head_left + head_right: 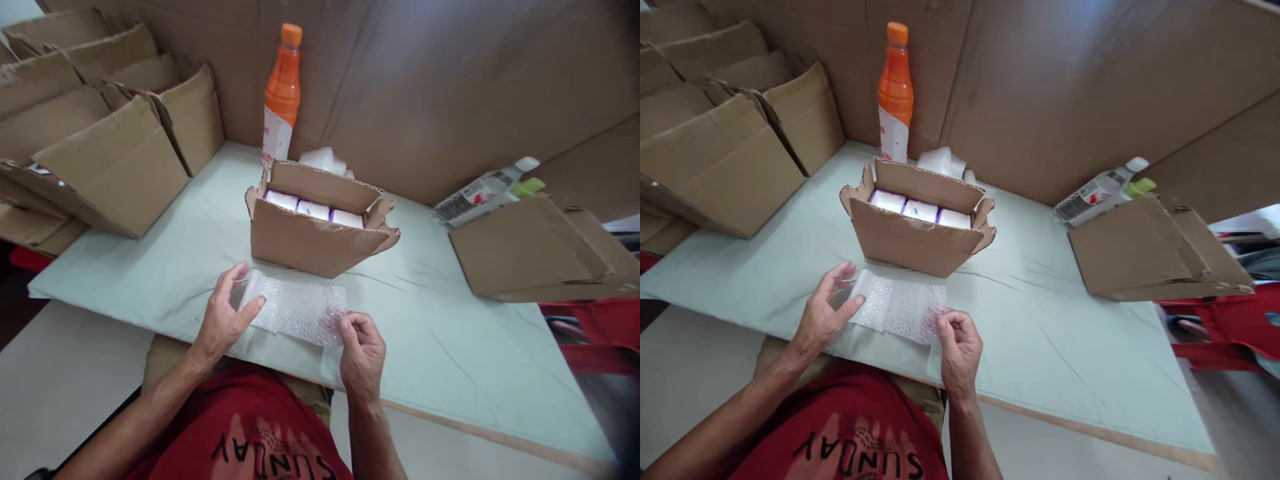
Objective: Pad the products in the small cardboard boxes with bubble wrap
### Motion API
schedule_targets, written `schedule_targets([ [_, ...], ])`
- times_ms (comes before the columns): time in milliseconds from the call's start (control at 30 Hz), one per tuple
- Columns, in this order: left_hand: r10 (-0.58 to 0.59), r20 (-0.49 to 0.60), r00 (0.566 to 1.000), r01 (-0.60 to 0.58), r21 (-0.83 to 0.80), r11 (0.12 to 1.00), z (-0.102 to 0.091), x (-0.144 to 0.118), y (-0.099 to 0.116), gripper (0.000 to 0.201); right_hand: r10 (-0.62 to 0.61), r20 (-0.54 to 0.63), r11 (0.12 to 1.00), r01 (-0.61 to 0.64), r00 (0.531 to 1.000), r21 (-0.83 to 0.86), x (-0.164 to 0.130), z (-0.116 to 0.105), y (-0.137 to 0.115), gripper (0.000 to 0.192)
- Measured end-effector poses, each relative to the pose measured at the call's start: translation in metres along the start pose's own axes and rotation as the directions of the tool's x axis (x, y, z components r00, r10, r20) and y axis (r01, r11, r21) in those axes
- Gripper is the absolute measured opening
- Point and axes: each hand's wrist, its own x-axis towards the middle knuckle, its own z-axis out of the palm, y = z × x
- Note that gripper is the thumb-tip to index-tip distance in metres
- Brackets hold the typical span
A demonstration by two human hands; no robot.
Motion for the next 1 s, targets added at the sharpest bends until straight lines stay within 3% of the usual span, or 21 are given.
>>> schedule_targets([
  [133, 0.193, -0.068, 0.979, -0.165, 0.29, 0.943, -0.007, 0.004, -0.006, 0.057, -0.018, -0.034, 0.999, 0.017, 0.999, -0.033, 0.005, -0.005, 0.001, 0.029],
  [267, 0.434, -0.075, 0.898, -0.349, 0.478, 0.806, -0.011, -0.004, 0.007, 0.037, 0.015, -0.053, 0.999, -0.017, 0.999, -0.051, 0.009, -0.006, 0.007, 0.032],
  [367, 0.542, 0.026, 0.84, -0.507, 0.392, 0.768, -0.003, -0.015, 0.027, 0.036, 0.036, -0.049, 0.998, -0.039, 0.998, -0.055, 0.01, -0.004, 0.01, 0.034],
  [433, 0.525, 0.156, 0.837, -0.546, 0.293, 0.785, 0.007, -0.019, 0.034, 0.034, 0.044, -0.05, 0.997, -0.047, 0.998, -0.06, 0.01, -0.004, 0.01, 0.034],
  [500, 0.41, 0.289, 0.865, -0.491, 0.319, 0.811, 0.019, -0.019, 0.034, 0.027, 0.048, -0.055, 0.996, -0.052, 0.997, -0.07, 0.011, -0.004, 0.01, 0.035],
  [567, 0.243, 0.346, 0.906, -0.39, 0.46, 0.798, 0.029, -0.013, 0.027, 0.029, 0.049, -0.061, 0.995, -0.054, 0.997, -0.082, 0.011, -0.006, 0.01, 0.035],
  [633, 0.133, 0.327, 0.935, -0.31, 0.578, 0.755, 0.037, -0.007, 0.019, 0.037, 0.057, -0.06, 0.994, -0.062, 0.997, -0.091, 0.012, -0.008, 0.011, 0.036],
  [733, 0.081, 0.295, 0.952, -0.251, 0.601, 0.759, 0.041, 0.0, 0.011, 0.043, 0.086, -0.05, 0.992, -0.09, 0.995, -0.085, 0.011, -0.01, 0.014, 0.036],
  [833, 0.026, 0.246, 0.969, -0.136, 0.442, 0.887, 0.033, 0.002, 0.01, 0.048, 0.109, -0.054, 0.992, -0.112, 0.993, -0.059, 0.01, -0.01, 0.018, 0.036],
  [900, -0.07, 0.204, 0.976, 0.018, 0.244, 0.97, 0.022, 0.004, 0.011, 0.046, 0.118, -0.056, 0.992, -0.12, 0.991, -0.037, 0.01, -0.011, 0.021, 0.035],
  [1000, -0.236, 0.127, 0.964, 0.243, -0.043, 0.969, -0.001, 0.007, 0.017, 0.047, 0.115, -0.074, 0.993, -0.117, 0.991, -0.022, 0.014, -0.018, 0.023, 0.036],
])
